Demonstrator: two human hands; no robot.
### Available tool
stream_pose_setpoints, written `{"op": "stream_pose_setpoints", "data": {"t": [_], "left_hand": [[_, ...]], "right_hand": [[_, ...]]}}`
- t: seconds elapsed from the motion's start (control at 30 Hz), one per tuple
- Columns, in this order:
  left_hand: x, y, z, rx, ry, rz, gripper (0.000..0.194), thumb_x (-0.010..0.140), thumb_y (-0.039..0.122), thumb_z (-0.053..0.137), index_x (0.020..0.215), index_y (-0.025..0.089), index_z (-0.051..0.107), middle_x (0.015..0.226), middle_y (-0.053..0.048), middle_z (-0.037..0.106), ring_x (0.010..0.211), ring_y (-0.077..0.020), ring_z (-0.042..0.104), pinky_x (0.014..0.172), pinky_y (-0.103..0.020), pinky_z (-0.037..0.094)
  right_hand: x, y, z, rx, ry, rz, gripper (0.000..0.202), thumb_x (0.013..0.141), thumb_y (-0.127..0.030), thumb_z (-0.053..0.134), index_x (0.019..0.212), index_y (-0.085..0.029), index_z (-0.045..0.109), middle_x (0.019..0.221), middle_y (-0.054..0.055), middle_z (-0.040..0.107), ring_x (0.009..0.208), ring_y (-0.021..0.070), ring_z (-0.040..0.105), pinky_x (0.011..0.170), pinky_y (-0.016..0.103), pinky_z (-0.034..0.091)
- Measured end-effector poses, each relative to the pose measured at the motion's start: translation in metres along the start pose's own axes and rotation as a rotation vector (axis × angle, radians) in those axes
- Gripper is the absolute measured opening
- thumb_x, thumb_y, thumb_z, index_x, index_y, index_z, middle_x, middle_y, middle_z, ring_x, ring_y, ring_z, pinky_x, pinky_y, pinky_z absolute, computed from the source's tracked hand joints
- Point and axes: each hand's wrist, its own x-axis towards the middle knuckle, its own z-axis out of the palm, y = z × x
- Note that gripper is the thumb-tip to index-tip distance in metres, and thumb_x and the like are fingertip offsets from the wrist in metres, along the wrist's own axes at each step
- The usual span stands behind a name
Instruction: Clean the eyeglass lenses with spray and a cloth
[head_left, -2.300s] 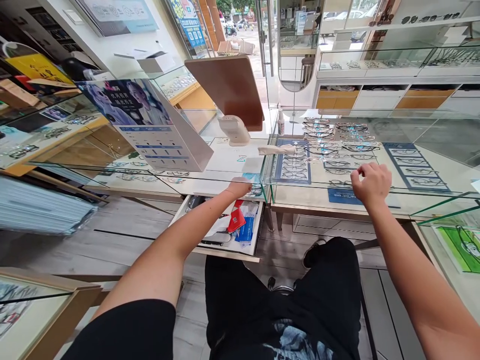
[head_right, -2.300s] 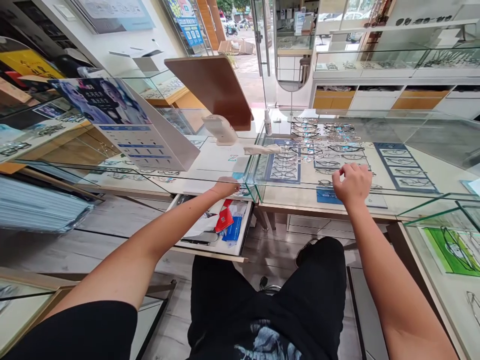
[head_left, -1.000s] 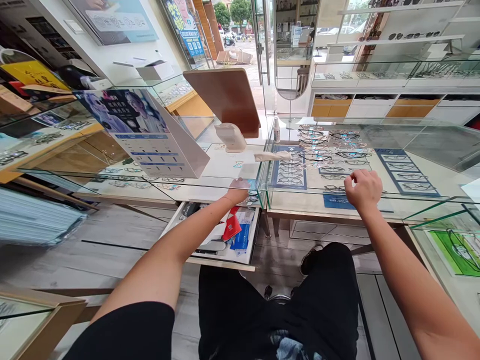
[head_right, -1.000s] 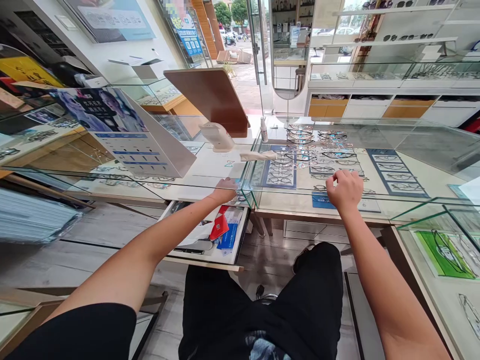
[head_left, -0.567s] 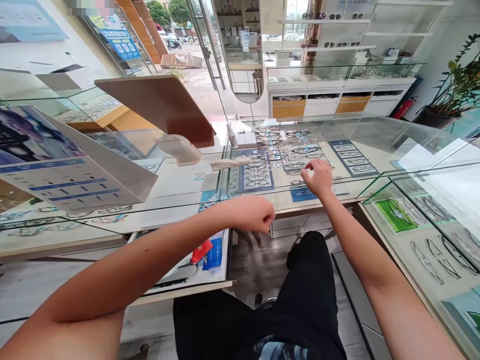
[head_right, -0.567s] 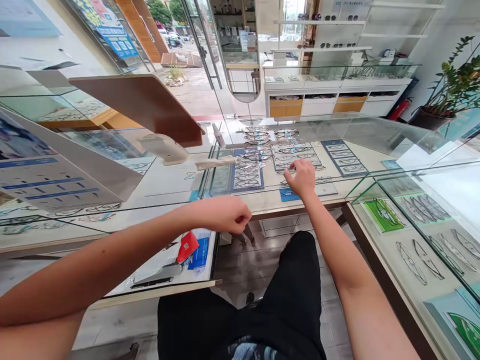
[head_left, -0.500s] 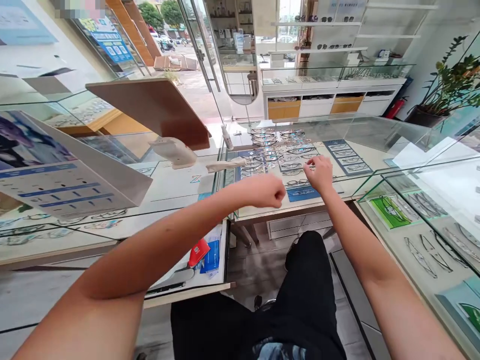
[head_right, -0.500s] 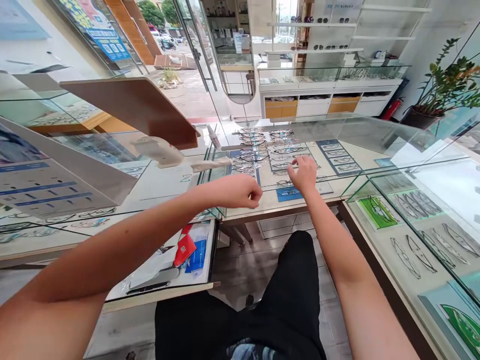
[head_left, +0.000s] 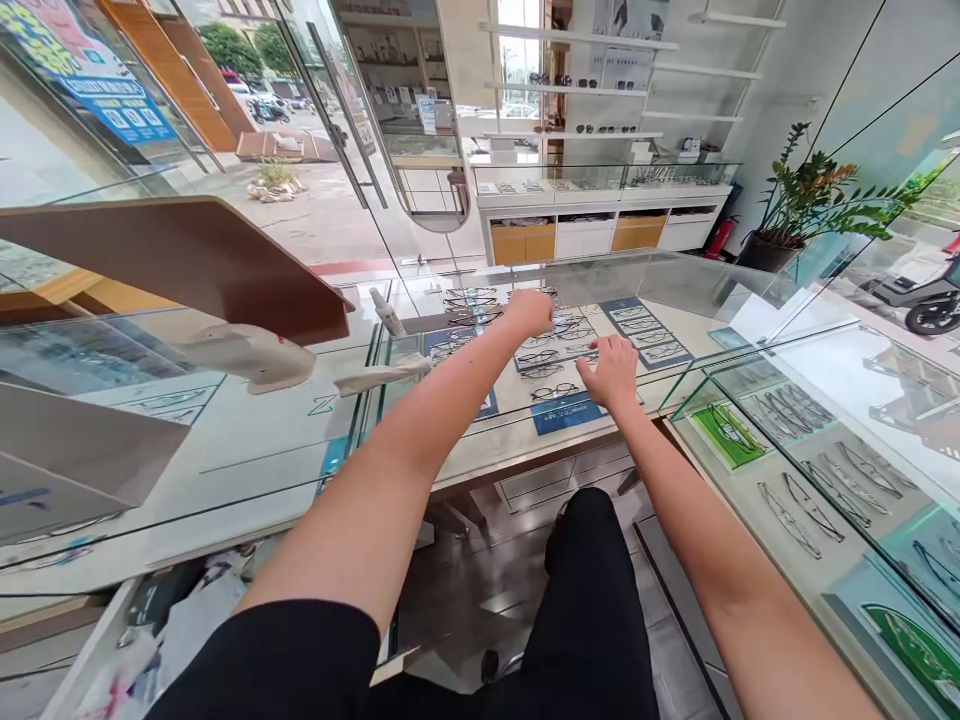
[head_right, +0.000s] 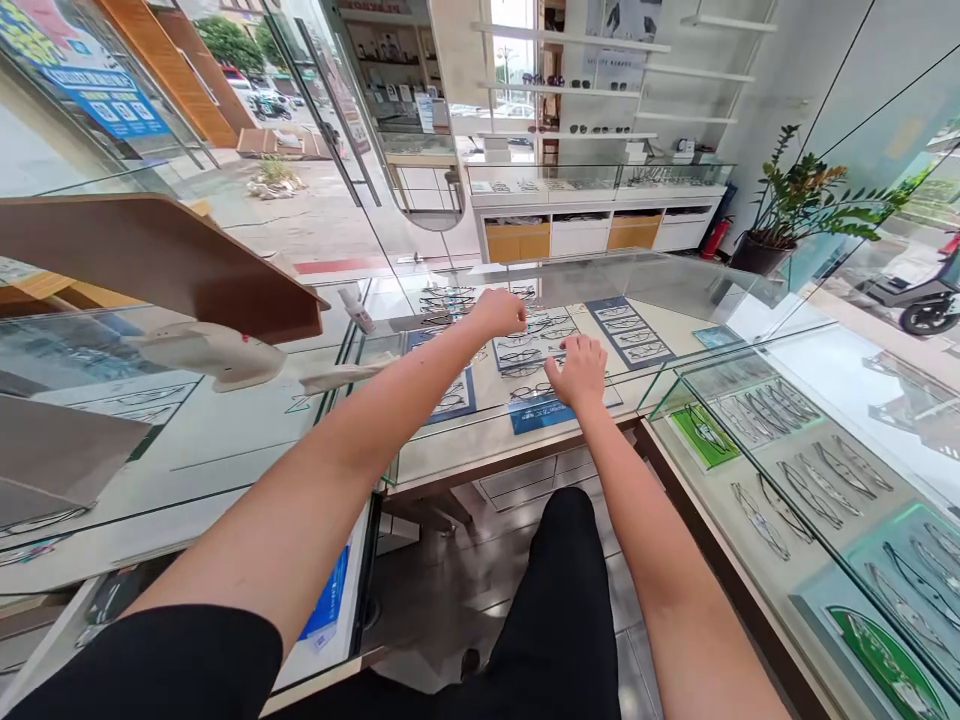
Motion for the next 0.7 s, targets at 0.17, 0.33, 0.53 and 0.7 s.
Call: {"op": "stream_pose_setpoints", "data": {"t": [0.17, 0.33, 0.53, 0.7], "left_hand": [[0.025, 0.008, 0.015, 0.049, -0.041, -0.019, 0.031, 0.086, 0.024, 0.074, 0.113, 0.014, 0.087, 0.109, -0.020, 0.082, 0.124, -0.0382, 0.071, 0.120, -0.052, 0.046], [0.022, 0.012, 0.024, 0.104, -0.012, -0.020, 0.031, 0.091, 0.019, 0.071, 0.119, 0.011, 0.083, 0.114, -0.023, 0.081, 0.123, -0.0374, 0.070, 0.120, -0.052, 0.045], [-0.018, 0.012, 0.015, 0.139, 0.070, 0.049, 0.028, 0.093, 0.013, 0.065, 0.114, 0.008, 0.083, 0.111, -0.023, 0.082, 0.128, -0.0386, 0.068, 0.118, -0.052, 0.044], [-0.087, 0.005, -0.018, 0.164, 0.118, 0.118, 0.025, 0.093, 0.015, 0.063, 0.099, 0.011, 0.087, 0.099, -0.021, 0.083, 0.121, -0.0387, 0.070, 0.110, -0.051, 0.048]], "right_hand": [[0.000, 0.001, 0.002, 0.006, -0.012, 0.000, 0.027, 0.102, -0.040, 0.059, 0.118, -0.020, 0.070, 0.133, 0.019, 0.071, 0.131, 0.0407, 0.056, 0.112, 0.055, 0.043], [0.001, 0.000, 0.001, -0.041, -0.043, 0.002, 0.025, 0.105, -0.040, 0.058, 0.113, -0.021, 0.072, 0.132, 0.019, 0.071, 0.131, 0.0401, 0.055, 0.113, 0.053, 0.042], [0.002, -0.001, -0.002, -0.042, -0.062, 0.000, 0.024, 0.105, -0.041, 0.058, 0.108, -0.021, 0.072, 0.130, 0.020, 0.071, 0.128, 0.0405, 0.056, 0.110, 0.054, 0.044], [0.002, 0.001, -0.002, -0.046, -0.057, -0.003, 0.025, 0.104, -0.041, 0.058, 0.104, -0.021, 0.072, 0.129, 0.020, 0.071, 0.125, 0.0403, 0.056, 0.108, 0.055, 0.045]]}}
